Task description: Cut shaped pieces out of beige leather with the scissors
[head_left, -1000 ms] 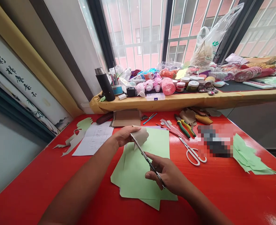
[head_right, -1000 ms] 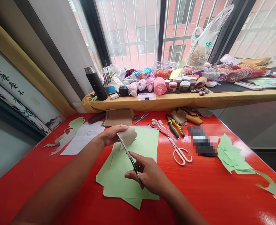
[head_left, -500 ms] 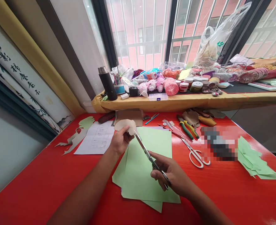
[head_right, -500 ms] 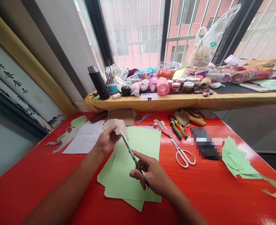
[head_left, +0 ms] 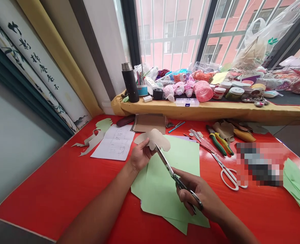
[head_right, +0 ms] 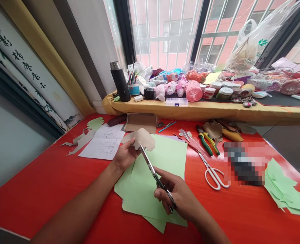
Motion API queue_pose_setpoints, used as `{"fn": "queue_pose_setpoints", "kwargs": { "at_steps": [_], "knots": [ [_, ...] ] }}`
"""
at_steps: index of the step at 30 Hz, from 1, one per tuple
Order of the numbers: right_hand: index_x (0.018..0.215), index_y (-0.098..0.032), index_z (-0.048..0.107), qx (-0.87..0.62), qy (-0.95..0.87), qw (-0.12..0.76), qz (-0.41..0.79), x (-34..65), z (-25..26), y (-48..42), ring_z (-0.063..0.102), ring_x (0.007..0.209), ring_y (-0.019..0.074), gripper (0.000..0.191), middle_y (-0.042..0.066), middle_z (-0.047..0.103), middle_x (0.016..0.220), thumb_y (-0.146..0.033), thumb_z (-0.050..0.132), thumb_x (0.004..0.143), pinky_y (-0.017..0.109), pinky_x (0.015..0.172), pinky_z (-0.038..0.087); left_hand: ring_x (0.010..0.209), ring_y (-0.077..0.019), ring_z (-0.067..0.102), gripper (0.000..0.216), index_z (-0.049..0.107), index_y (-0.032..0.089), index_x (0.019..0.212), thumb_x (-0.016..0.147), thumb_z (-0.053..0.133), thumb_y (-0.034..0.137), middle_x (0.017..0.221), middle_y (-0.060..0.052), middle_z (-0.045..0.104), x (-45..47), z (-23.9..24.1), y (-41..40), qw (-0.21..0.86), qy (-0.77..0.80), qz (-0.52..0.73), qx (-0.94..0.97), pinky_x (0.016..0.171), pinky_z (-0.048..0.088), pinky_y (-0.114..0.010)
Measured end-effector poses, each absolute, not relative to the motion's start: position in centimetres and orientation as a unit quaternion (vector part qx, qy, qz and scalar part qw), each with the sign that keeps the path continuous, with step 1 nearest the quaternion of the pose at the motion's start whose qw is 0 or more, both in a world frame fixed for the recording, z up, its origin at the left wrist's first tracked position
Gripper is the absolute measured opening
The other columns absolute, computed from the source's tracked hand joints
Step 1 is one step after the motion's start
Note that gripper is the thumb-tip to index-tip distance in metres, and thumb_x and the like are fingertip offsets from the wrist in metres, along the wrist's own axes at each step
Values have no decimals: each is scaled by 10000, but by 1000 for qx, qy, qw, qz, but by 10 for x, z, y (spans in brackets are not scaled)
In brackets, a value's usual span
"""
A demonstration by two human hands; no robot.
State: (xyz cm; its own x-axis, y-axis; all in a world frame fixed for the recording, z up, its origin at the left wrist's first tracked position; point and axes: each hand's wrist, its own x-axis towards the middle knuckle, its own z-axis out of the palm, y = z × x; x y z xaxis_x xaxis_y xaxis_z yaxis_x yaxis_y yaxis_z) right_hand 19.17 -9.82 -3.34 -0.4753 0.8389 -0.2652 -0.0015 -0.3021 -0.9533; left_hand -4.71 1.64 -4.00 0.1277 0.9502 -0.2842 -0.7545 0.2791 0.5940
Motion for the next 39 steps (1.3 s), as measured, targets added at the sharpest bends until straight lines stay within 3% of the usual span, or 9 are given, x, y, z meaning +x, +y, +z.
{"fn": "queue_pose_setpoints", "kwargs": {
  "at_steps": [8,14,20,25,31,39],
  "knots": [
    [1634,-165,571,-404,-521,297,690,193,-35,-98,489,428,114,1055,-71,517,677,-787,831,823,260,448,324,838,-210,793,246,752,130,1233,1011,654,168,1046,-105,828,-49,-49,18,748,304,572,141,815,694,-361],
    [1644,-163,560,-414,-515,287,693,191,-32,-98,490,443,123,1077,-71,520,675,-771,860,807,269,463,333,803,-200,782,223,756,105,1195,1029,619,163,1008,-104,821,-47,-47,18,750,313,568,131,735,675,-329],
    [1626,-187,593,-409,-518,294,691,189,-31,-98,466,445,109,1088,-59,540,710,-800,868,769,268,465,323,777,-180,772,234,746,163,1219,1001,659,158,1040,-75,822,-50,-47,20,736,315,586,125,697,660,-309],
    [1628,-190,594,-410,-529,291,684,187,-28,-100,446,460,102,1079,-56,540,720,-791,870,775,272,472,358,736,-168,754,185,756,111,1128,1035,602,157,965,-89,812,-50,-48,20,746,314,575,116,643,635,-279],
    [1640,-191,577,-416,-532,288,679,188,-26,-101,439,472,111,1081,-57,522,727,-797,853,789,282,482,360,729,-176,742,171,755,124,1133,999,655,161,974,-87,810,-49,-46,19,739,318,579,131,692,647,-304],
    [1653,-201,562,-418,-537,283,676,186,-28,-101,432,483,116,1055,-61,501,733,-774,847,814,290,497,363,714,-169,720,123,760,116,997,1003,646,163,879,-73,770,-45,-44,16,735,337,569,147,696,661,-315]
  ]
}}
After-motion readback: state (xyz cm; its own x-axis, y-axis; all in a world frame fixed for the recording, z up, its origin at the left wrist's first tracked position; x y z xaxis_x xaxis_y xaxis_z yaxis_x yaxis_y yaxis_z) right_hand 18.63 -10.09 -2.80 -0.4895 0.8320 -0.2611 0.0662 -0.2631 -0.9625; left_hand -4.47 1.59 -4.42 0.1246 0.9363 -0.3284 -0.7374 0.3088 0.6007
